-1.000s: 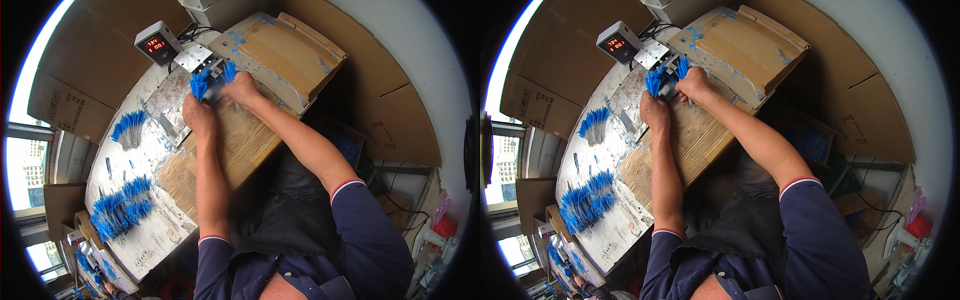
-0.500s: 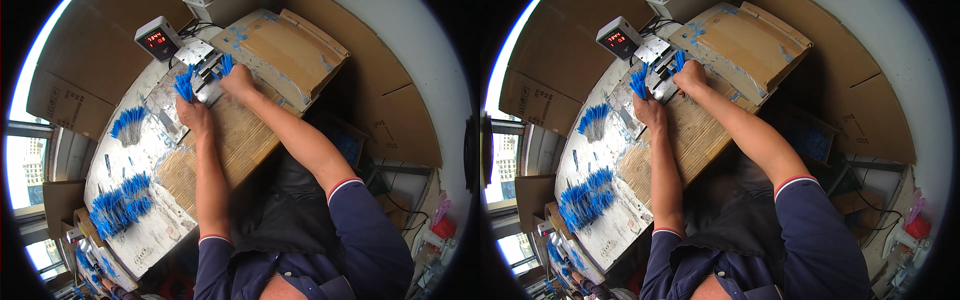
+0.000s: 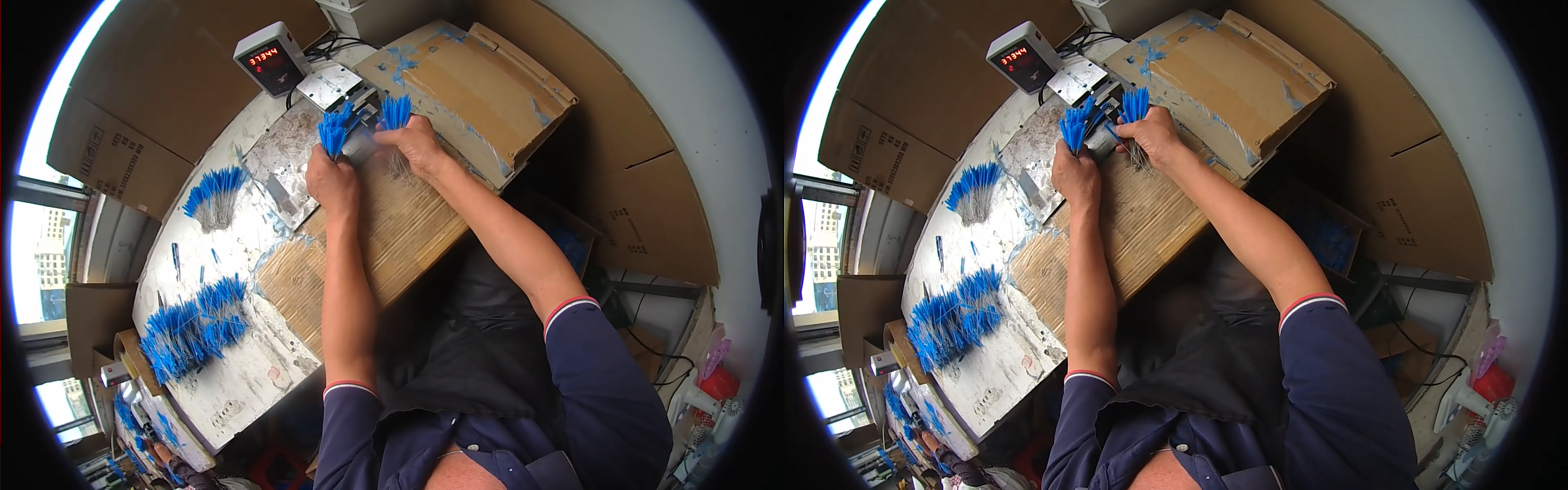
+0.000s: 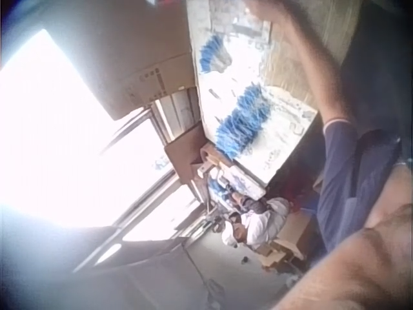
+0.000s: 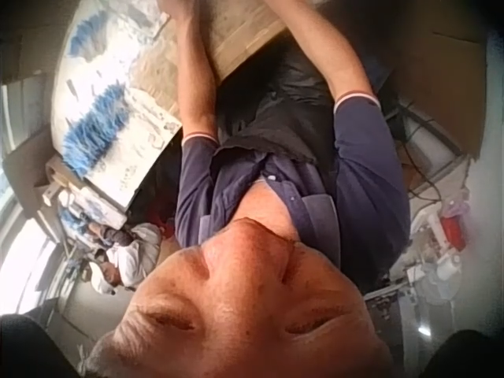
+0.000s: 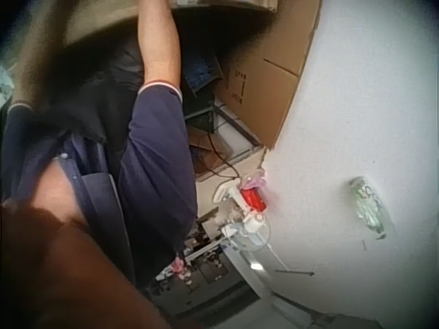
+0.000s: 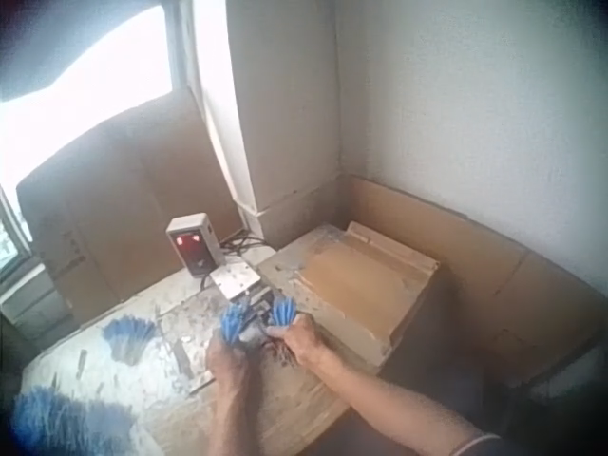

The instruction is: Assembling blue brush components by grouping bristles and using a binding machine.

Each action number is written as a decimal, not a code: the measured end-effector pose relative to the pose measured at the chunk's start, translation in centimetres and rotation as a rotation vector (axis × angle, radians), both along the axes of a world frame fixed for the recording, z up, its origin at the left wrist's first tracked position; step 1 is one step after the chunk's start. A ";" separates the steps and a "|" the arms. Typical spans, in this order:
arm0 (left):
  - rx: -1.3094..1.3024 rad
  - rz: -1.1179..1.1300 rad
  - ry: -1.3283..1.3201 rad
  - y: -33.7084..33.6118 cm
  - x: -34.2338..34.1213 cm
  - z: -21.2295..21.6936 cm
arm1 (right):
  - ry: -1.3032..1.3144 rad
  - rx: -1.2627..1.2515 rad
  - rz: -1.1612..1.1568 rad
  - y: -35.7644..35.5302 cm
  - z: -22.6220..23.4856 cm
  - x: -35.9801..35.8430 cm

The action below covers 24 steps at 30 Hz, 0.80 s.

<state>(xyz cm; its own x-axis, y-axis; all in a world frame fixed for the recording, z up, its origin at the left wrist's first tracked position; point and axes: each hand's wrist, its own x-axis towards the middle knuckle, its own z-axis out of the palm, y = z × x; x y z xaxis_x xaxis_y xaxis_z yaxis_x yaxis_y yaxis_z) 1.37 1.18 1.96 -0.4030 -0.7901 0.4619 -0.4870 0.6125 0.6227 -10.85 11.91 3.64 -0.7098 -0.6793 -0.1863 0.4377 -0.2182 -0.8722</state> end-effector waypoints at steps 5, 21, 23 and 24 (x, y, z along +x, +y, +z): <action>-0.015 0.005 -0.020 0.1 -0.1 0.0 | 0.104 0.011 0.066 0.7 -0.3 0.5; 0.011 0.114 0.096 -0.1 0.2 -0.1 | 0.296 -0.055 -0.318 0.6 2.0 2.2; -0.013 0.108 0.089 -0.1 0.2 -0.1 | 0.321 -0.091 -0.288 0.7 2.0 2.2; -0.011 0.119 0.094 -0.2 0.2 -0.3 | 0.192 -0.116 -0.229 0.8 1.8 2.0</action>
